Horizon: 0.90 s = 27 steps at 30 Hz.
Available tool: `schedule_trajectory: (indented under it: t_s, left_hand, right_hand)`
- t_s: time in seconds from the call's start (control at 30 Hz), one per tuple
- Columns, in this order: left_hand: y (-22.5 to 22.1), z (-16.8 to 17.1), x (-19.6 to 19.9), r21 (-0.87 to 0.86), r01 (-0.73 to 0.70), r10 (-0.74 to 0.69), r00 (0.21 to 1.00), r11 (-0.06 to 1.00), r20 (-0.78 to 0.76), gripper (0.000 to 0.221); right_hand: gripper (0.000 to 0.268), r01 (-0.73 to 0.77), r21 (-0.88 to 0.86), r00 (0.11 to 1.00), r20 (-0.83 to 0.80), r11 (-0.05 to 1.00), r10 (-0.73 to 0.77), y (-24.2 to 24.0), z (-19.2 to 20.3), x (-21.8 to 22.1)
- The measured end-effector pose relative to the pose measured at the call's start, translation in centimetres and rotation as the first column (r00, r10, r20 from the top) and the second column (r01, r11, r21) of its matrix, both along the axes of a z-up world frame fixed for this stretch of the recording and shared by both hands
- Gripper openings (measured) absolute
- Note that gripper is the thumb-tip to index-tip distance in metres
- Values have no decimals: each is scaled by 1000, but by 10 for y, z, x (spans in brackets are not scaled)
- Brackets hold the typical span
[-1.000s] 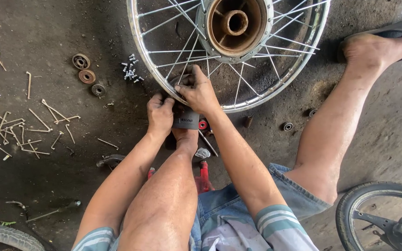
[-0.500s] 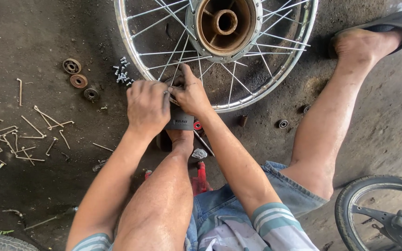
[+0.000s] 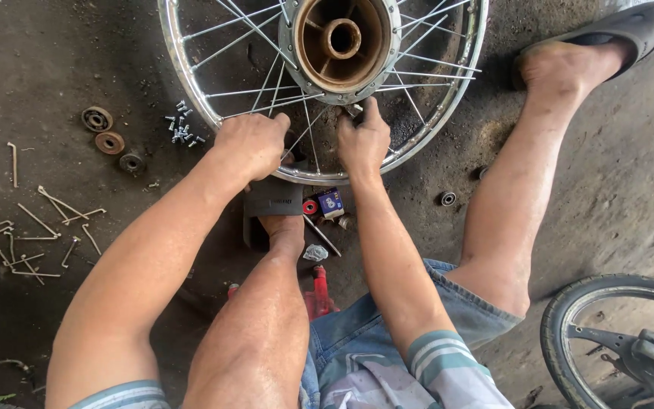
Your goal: The person is assembling or repairing a motorcycle wheel by manually threading spokes into the hub and rim.
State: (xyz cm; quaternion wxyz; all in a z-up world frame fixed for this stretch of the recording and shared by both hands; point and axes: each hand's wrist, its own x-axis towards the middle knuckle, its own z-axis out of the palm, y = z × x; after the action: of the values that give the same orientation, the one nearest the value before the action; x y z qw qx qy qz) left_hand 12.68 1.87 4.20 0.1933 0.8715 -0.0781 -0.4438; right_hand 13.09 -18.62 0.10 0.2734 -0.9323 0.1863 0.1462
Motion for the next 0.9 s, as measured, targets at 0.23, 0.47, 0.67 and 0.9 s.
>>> schedule_trajectory:
  t_s: [0.23, 0.47, 0.67, 0.9]
  left_hand:
    - [-9, 0, -8, 15, 89, -90, 984, 996, 152, 19]
    - [-4, 11, -3, 86, 115, -126, 982, 990, 142, 24]
    - [-1, -8, -5, -4, 142, -139, 978, 990, 155, 23]
    - [0, 10, 1, 10, 94, -94, 993, 996, 74, 26]
  right_hand:
    - [10, -301, -106, 937, 151, 948, 314, -16, 18, -10]
    - [14, -349, 141, 930, 175, 926, 324, -16, 14, -27]
    - [15, -408, 160, 891, 282, 899, 355, -17, 14, -34]
    - [14, -399, 133, 894, 275, 907, 353, -21, 0, -37]
